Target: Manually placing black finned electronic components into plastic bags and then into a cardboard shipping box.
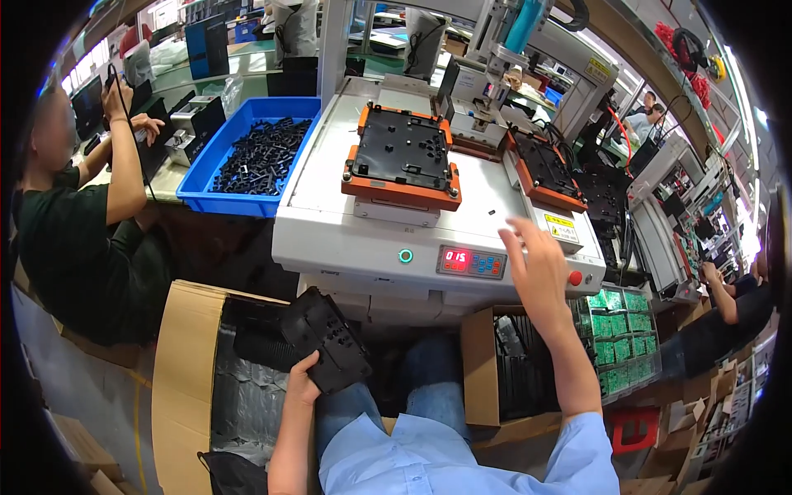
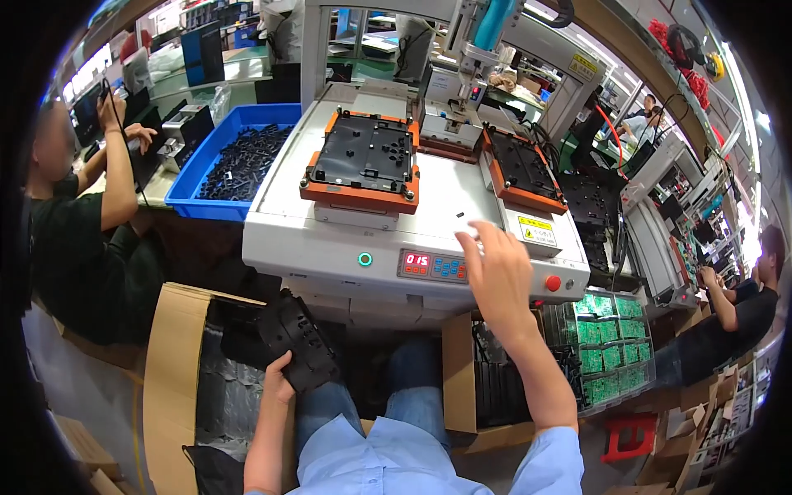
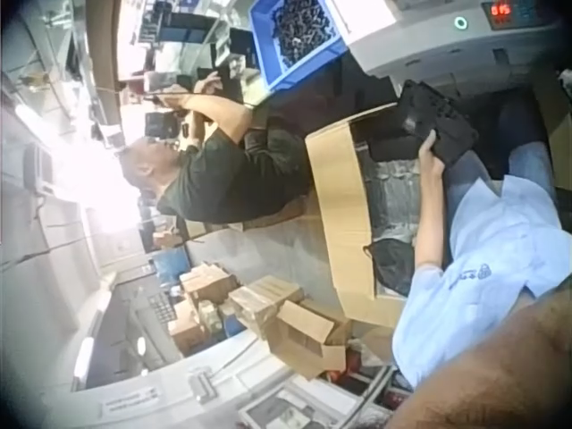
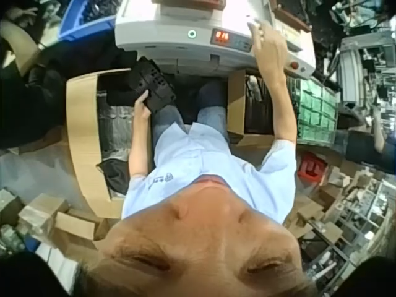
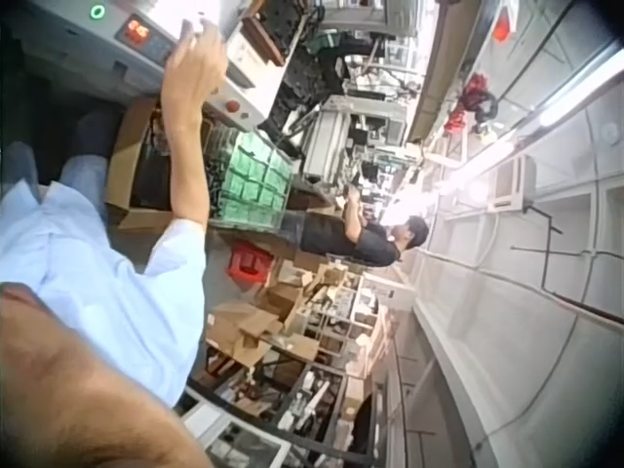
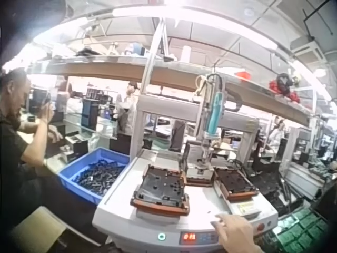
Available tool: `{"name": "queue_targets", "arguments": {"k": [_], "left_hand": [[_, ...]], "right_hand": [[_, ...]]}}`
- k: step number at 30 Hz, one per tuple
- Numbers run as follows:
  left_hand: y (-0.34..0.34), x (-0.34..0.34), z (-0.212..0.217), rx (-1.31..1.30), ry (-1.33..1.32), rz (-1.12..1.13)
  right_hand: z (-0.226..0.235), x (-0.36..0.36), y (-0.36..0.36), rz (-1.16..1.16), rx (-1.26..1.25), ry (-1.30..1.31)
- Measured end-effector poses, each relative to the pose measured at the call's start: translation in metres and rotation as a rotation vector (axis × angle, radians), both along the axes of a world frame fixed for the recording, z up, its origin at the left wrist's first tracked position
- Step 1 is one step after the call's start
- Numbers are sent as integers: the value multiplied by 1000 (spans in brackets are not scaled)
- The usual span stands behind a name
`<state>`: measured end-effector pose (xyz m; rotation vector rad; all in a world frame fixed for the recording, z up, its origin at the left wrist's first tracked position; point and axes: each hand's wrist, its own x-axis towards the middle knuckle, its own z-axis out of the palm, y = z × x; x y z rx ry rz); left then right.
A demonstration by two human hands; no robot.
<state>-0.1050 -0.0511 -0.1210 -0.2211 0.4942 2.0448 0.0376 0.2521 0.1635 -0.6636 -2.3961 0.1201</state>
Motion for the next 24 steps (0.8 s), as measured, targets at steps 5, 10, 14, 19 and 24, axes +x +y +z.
{"name": "queue_targets", "arguments": {"k": [5, 10, 14, 19, 24], "left_hand": [[6, -1, -3, 40, -13, 30], [6, -2, -2, 84, -47, 37], [0, -3, -10, 51, -58, 30], [4, -3, -10, 36, -60, -51], [10, -2, -9, 56, -73, -39]], "right_hand": [[20, -74, -5, 138, -489, 84], [1, -103, 8, 125, -124, 123], [39, -113, 23, 28, -381, -266], [36, -170, 102, -121, -175, -152], [-4, -218, 161, -136, 7, -72]]}}
